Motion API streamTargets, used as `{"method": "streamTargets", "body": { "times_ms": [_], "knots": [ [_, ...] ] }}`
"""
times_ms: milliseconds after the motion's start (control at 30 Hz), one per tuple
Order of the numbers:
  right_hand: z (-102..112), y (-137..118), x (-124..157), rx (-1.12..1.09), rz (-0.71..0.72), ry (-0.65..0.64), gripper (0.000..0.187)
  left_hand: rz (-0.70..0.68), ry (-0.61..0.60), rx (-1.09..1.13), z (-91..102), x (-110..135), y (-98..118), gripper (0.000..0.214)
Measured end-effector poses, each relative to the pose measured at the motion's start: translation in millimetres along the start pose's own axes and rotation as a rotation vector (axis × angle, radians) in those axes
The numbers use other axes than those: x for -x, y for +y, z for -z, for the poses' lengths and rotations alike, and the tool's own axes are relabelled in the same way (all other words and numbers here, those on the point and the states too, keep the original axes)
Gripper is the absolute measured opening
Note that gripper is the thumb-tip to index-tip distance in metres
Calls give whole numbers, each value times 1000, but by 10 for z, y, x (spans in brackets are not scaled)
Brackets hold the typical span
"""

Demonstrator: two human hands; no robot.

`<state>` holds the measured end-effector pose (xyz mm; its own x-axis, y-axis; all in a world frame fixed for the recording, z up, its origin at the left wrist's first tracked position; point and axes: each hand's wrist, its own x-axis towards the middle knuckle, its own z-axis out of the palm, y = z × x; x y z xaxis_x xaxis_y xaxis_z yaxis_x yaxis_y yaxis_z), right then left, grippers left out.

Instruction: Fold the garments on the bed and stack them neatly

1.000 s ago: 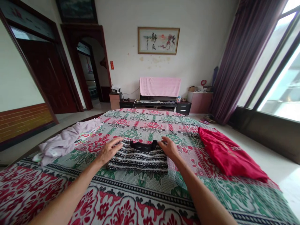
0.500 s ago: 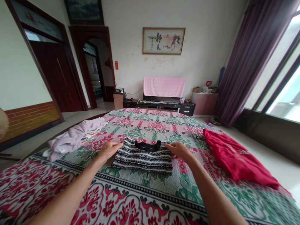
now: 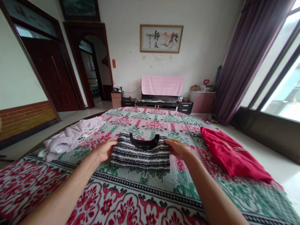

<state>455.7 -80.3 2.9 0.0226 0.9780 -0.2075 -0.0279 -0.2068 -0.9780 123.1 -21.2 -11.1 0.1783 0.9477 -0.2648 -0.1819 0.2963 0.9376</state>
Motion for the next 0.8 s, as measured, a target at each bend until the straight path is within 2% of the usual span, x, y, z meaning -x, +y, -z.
{"method": "streamTargets", "body": {
  "times_ms": [67,133,233,367,500,633,700,800],
  "knots": [
    [17,77,-45,166,-1,68,23,-77,119,-265,4,7,-17,16],
    [44,144,-84,381,22,128,28,-211,239,-552,15,3,-41,25],
    [65,165,-90,514,39,153,29,-297,300,-731,39,-13,-66,26],
    [34,100,-35,419,34,91,28,-304,226,-624,50,-10,-66,19],
    [-1,124,-60,373,53,86,27,-209,95,-494,13,26,-48,22],
    [-17,185,-137,238,-20,83,23,-86,81,-508,-29,21,-36,21],
    [-19,183,-148,133,-62,66,20,-65,78,-482,-32,-1,-36,20],
    [1,135,-119,16,-96,-4,18,-64,-8,-347,-10,-24,-26,24]
  ]
}}
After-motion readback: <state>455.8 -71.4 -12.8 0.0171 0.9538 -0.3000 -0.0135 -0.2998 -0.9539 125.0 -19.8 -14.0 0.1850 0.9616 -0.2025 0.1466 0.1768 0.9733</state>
